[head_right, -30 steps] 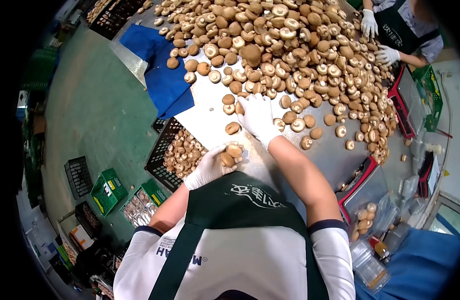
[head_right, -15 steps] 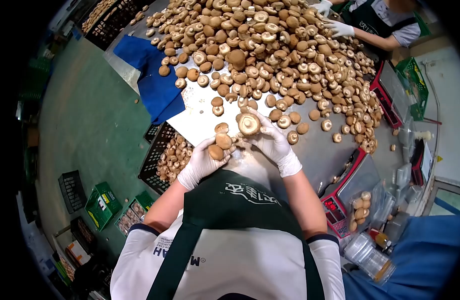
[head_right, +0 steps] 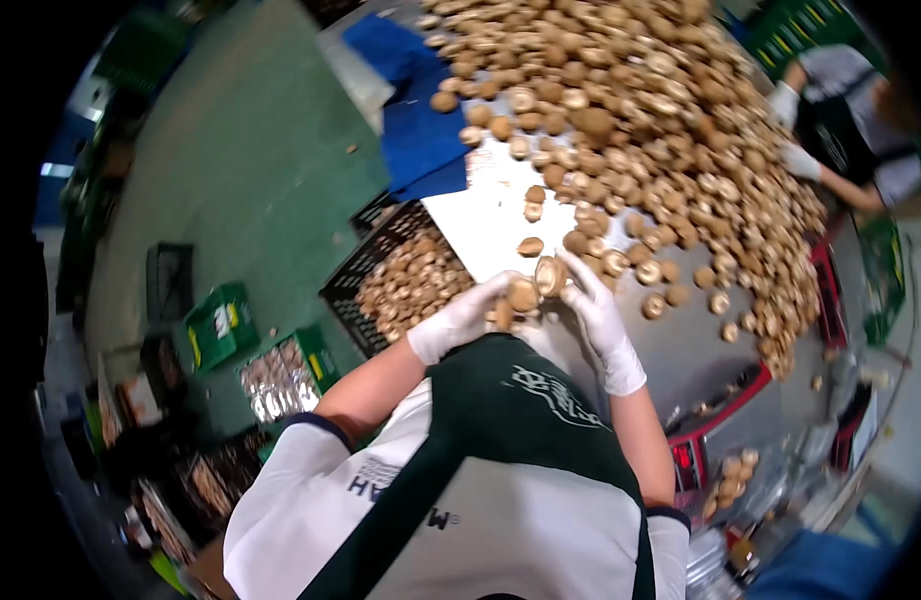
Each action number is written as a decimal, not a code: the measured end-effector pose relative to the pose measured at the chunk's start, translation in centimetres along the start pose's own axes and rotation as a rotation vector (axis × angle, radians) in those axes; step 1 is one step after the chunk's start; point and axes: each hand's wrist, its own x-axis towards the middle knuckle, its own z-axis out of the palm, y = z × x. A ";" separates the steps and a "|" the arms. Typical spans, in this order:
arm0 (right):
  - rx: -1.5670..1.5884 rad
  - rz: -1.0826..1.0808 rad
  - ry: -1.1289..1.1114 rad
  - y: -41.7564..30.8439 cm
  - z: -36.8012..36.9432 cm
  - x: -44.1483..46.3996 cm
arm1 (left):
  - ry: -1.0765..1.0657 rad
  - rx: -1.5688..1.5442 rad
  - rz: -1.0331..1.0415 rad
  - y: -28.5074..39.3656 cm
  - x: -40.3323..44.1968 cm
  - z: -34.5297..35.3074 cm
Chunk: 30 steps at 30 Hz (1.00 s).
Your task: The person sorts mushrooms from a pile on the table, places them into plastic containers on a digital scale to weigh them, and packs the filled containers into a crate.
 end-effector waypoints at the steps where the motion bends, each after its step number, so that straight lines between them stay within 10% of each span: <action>1: -0.182 0.027 -0.083 0.5 1.5 0.3 | -0.003 0.133 0.069 0.0 -0.8 0.5; 7: -0.405 -0.043 -0.108 2.3 6.5 1.1 | 0.225 0.090 0.130 -0.3 -3.7 -5.9; 11: -0.471 -0.007 -0.042 3.4 4.4 0.6 | 0.482 -0.106 0.618 6.5 -6.9 -8.1; 13: -0.496 0.071 0.026 4.6 2.0 -0.7 | 0.206 -0.238 0.384 9.8 -6.9 -20.0; 18: -0.619 0.118 0.279 5.4 -1.8 -4.0 | 0.922 -0.232 0.396 12.4 -7.2 -17.3; 30: -1.195 -0.157 0.691 4.9 -6.9 2.5 | 0.084 0.189 0.015 4.7 -0.1 -0.9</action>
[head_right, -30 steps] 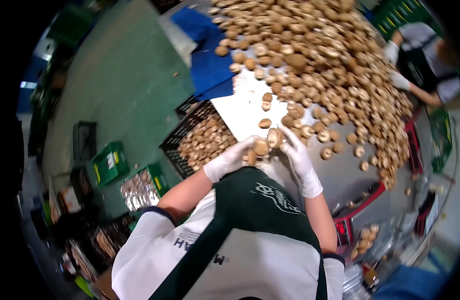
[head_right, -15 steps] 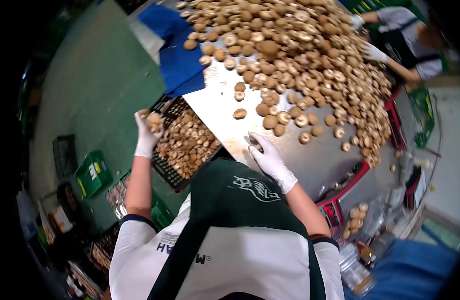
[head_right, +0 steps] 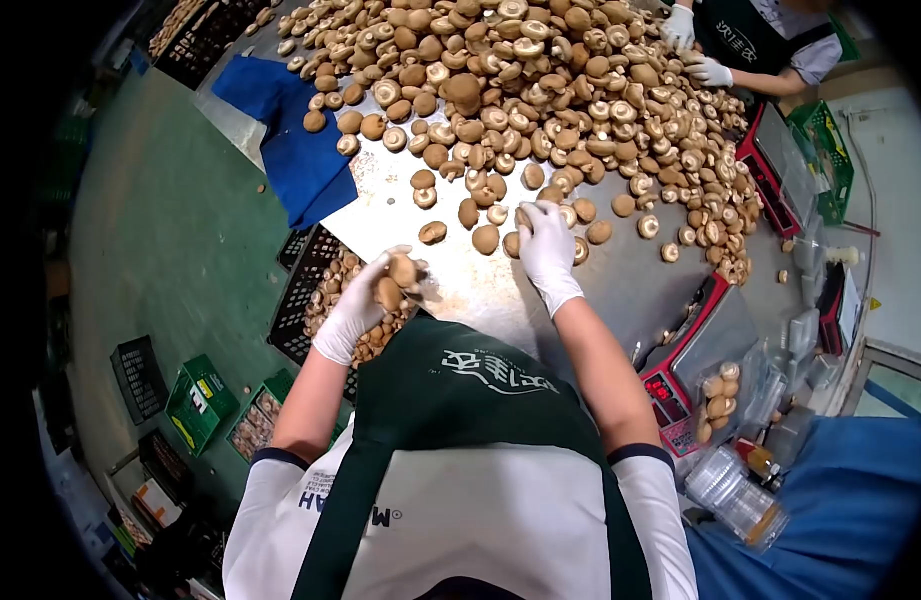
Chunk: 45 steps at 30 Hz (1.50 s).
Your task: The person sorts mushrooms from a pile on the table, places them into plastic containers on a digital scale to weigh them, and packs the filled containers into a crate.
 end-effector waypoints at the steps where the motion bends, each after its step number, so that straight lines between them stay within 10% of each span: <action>1: -0.045 -0.007 0.062 -0.3 -0.7 0.0 | -0.020 0.011 -0.025 -0.8 0.2 0.2; 11: 0.112 -0.083 -0.149 -3.0 0.4 -2.3 | -0.004 -0.076 -0.179 -3.5 0.1 1.7; 15: 1.037 0.387 -0.363 -1.8 -1.1 -2.6 | -0.095 -0.140 -0.162 -3.6 0.9 2.6; 19: 1.261 0.461 -0.372 -2.1 -2.2 -4.2 | -0.140 -0.138 -0.188 -3.6 1.3 4.2; 25: 0.502 -0.074 -0.497 -7.8 -5.7 -6.6 | -0.171 0.021 -0.278 -4.5 3.2 4.8; 28: 0.760 0.054 -0.360 -5.5 -4.3 -6.7 | -0.126 -0.016 -0.278 -3.6 2.0 7.6; 34: 0.178 0.284 0.322 5.7 -4.3 -3.2 | -0.227 -0.083 -0.302 -4.0 2.9 6.4; 38: 0.184 0.306 0.146 12.2 -2.7 -2.5 | -0.218 -0.124 -0.329 -4.3 3.5 6.0; 45: 1.768 0.644 -0.103 11.6 -6.0 -3.3 | -0.226 -0.077 -0.353 -3.8 4.0 7.2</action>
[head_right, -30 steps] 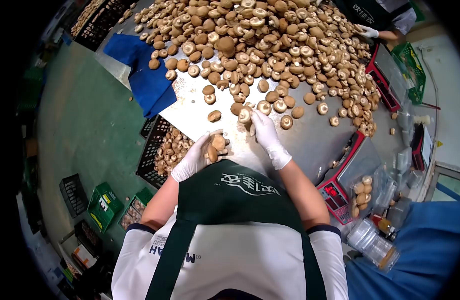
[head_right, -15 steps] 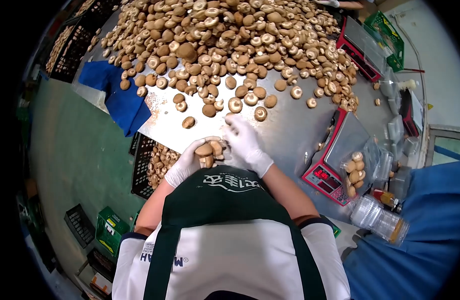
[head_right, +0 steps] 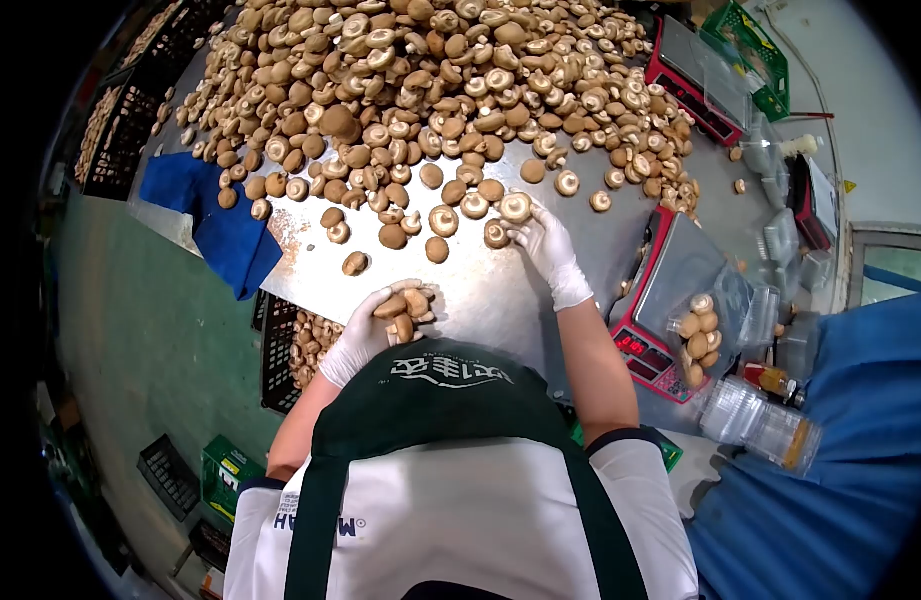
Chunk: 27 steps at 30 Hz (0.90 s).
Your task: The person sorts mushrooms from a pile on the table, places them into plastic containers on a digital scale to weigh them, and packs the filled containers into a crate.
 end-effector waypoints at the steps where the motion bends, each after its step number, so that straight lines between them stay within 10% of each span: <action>1: 0.027 -0.003 -0.020 0.3 0.5 -0.7 | -0.007 0.016 -0.003 0.1 0.0 0.0; 4: 0.119 0.005 -0.028 1.0 3.0 -2.2 | -0.020 0.079 0.028 0.2 0.7 1.0; 11: -1.393 -0.348 -0.363 5.3 11.0 -5.9 | 0.033 0.058 -0.179 -0.7 2.8 -0.4; 13: -1.295 -0.093 -0.391 3.8 11.6 -4.5 | 0.085 -0.016 -0.137 -0.6 2.4 0.3; 19: -1.621 -0.755 0.316 0.9 8.9 6.2 | 0.168 0.001 -0.029 -0.7 1.8 -0.5; 23: -1.179 -0.480 0.270 0.3 5.7 8.6 | 0.184 0.057 0.008 -0.8 2.3 -2.3; 27: 0.026 -0.241 0.169 -3.7 4.7 5.8 | 0.269 -0.005 0.129 -0.3 2.3 -2.3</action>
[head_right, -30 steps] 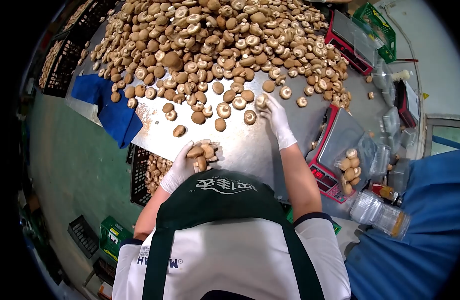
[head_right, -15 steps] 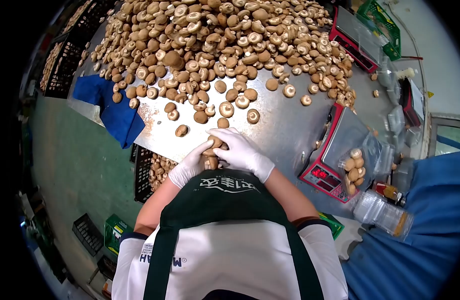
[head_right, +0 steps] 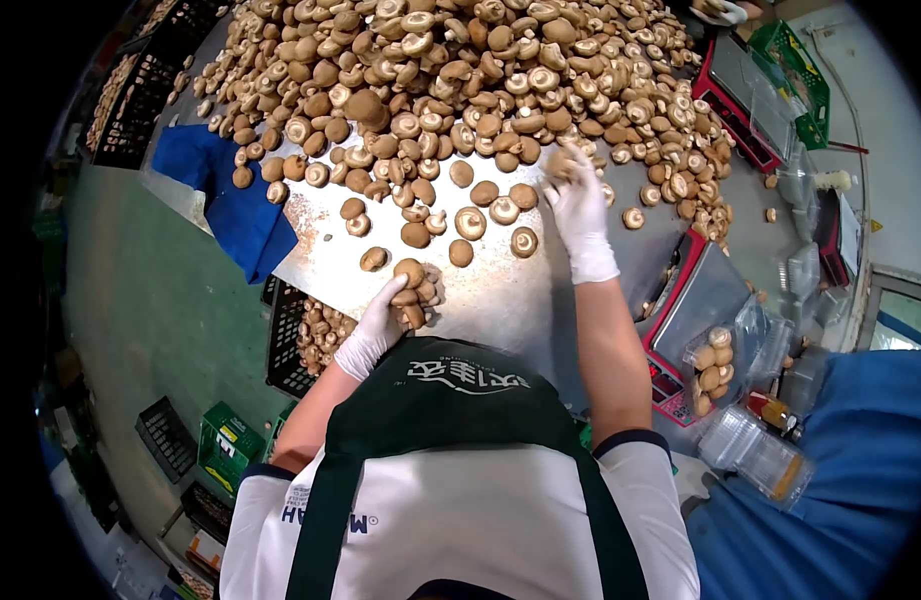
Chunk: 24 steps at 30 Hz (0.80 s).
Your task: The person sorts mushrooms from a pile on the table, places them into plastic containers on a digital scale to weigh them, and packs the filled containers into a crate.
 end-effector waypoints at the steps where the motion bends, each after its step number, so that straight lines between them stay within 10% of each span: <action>1: 0.190 0.047 0.000 -1.0 -0.2 -0.1 | -0.016 -0.026 -0.028 0.3 0.2 -0.4; 4: 0.043 -0.032 -0.039 -2.2 0.2 1.3 | -0.047 -0.061 0.006 0.4 0.5 -0.5; 10: -1.599 -0.331 0.063 4.7 2.1 5.0 | -0.030 -0.038 0.018 0.2 0.5 -0.3; 16: -0.928 -0.125 0.020 4.1 1.4 1.5 | -0.097 -0.044 0.040 0.4 0.8 -0.9; 24: -1.186 -0.498 -0.542 2.6 7.1 -11.1 | -0.455 0.064 0.254 3.6 -3.3 3.4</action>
